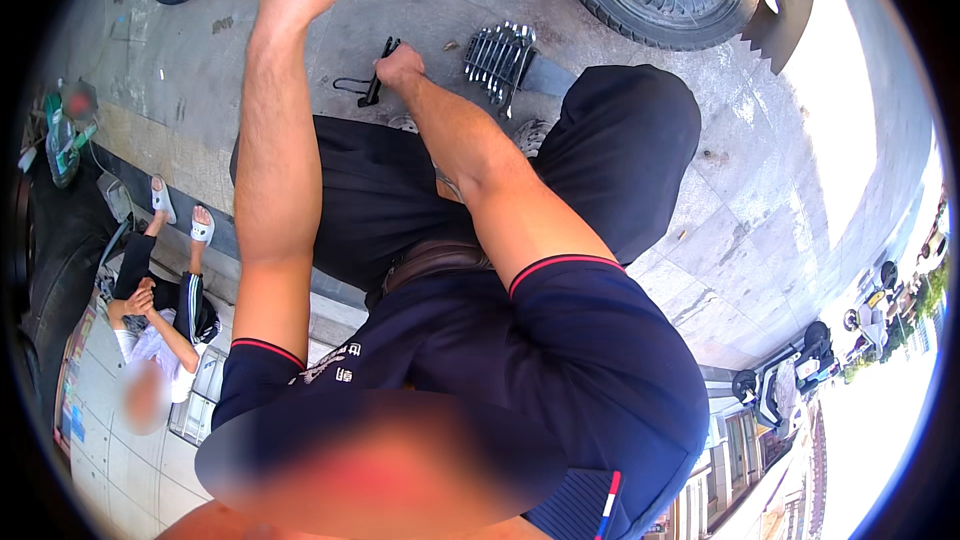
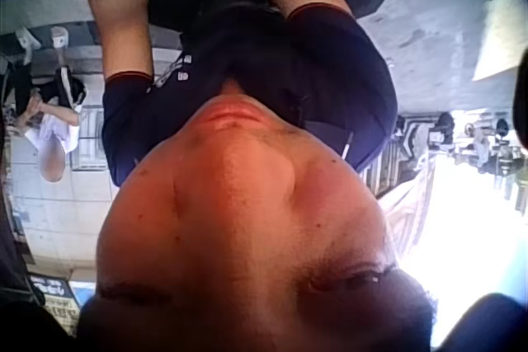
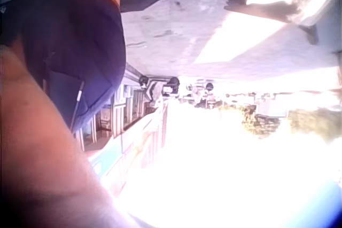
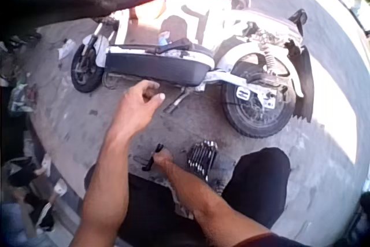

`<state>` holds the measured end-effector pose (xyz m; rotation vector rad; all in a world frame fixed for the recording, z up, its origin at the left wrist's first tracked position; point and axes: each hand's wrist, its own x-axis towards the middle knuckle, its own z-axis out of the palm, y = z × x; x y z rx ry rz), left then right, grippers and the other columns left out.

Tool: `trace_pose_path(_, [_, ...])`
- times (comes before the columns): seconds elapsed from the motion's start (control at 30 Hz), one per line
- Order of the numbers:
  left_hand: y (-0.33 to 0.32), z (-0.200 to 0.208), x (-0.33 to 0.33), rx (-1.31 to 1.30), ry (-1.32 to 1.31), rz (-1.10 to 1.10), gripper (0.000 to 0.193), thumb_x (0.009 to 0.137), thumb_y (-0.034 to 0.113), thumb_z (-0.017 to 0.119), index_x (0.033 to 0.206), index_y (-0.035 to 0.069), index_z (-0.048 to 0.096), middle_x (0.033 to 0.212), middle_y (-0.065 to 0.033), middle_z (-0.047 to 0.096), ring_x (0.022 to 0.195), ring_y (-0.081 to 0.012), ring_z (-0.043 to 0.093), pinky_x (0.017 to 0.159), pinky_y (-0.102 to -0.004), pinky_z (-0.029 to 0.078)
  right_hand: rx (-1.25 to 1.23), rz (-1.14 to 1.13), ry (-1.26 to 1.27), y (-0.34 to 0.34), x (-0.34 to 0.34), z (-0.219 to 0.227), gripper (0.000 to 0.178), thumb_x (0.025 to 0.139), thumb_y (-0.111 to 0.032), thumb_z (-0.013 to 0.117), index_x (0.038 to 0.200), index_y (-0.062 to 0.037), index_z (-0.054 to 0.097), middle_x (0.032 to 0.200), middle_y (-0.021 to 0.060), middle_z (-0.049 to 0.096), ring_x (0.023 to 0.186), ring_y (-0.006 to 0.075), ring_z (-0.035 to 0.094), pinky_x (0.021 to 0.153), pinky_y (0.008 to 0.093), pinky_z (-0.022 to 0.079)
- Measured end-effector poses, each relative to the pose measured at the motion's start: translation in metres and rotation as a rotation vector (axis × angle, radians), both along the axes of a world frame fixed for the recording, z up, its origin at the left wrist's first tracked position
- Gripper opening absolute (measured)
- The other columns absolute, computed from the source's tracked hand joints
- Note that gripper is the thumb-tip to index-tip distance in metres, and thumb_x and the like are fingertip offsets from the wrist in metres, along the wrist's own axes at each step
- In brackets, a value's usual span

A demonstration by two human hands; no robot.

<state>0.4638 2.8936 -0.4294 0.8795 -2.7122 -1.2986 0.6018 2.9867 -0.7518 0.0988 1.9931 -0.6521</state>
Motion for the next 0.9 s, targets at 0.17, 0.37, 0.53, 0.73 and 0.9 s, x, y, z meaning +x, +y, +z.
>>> trace_pose_path(0.17, [0.0,-0.043,0.006,-0.117,-0.056,-0.081,0.032,0.095,0.027,0.068,0.117,0.004,0.069,0.109,-0.0204,0.074,0.103,-0.0373,0.071,0.091,-0.0458,0.055,-0.067,-0.069,-0.274,0.018,-0.008,0.013,0.043,0.085,-0.034,0.077,0.111,0.0005,0.073,0.108,0.0199,0.074,0.102,0.0301,0.071,0.09,0.041,0.057])
trace_pose_path(0.37, [0.009,-0.078,-0.013,-0.125,-0.366,-0.218,0.042,0.097,0.042,0.064,0.114,0.004,0.065,0.108,-0.0241,0.073,0.105,-0.0431,0.068,0.09,-0.0525,0.053,0.023,-0.076,0.2,0.118,-0.069,0.053,0.036,0.087,-0.029,0.071,0.112,-0.004,0.074,0.102,0.0186,0.077,0.094,0.0317,0.075,0.088,0.041,0.058])
trace_pose_path(0.53, [0.018,-0.123,-0.028,0.078,-0.416,-0.162,0.039,0.1,0.039,0.06,0.111,0.002,0.065,0.096,-0.0232,0.073,0.091,-0.0386,0.073,0.079,-0.0511,0.055,0.36,-0.287,0.33,0.171,-0.091,0.084,0.035,0.086,-0.023,0.065,0.119,-0.0092,0.068,0.116,0.021,0.073,0.112,0.04,0.069,0.098,0.0477,0.054])
trace_pose_path(0.73, [0.032,-0.138,-0.022,0.393,-0.201,0.079,0.032,0.103,0.029,0.059,0.102,-0.003,0.065,0.076,-0.018,0.069,0.064,-0.0294,0.07,0.057,-0.0458,0.054,0.448,-0.43,0.263,0.183,-0.071,0.066,0.033,0.083,-0.014,0.067,0.115,-0.006,0.065,0.111,0.0221,0.074,0.109,0.0386,0.071,0.096,0.0457,0.055])
trace_pose_path(0.9, [0.018,-0.151,-0.028,0.561,-0.257,0.052,0.034,0.102,0.032,0.062,0.101,-0.001,0.065,0.076,-0.0124,0.066,0.061,-0.0234,0.068,0.054,-0.0399,0.055,0.505,-0.474,0.301,0.182,-0.075,0.057,0.039,0.083,-0.017,0.071,0.119,-0.007,0.061,0.118,0.0213,0.072,0.111,0.0396,0.07,0.096,0.0481,0.054])
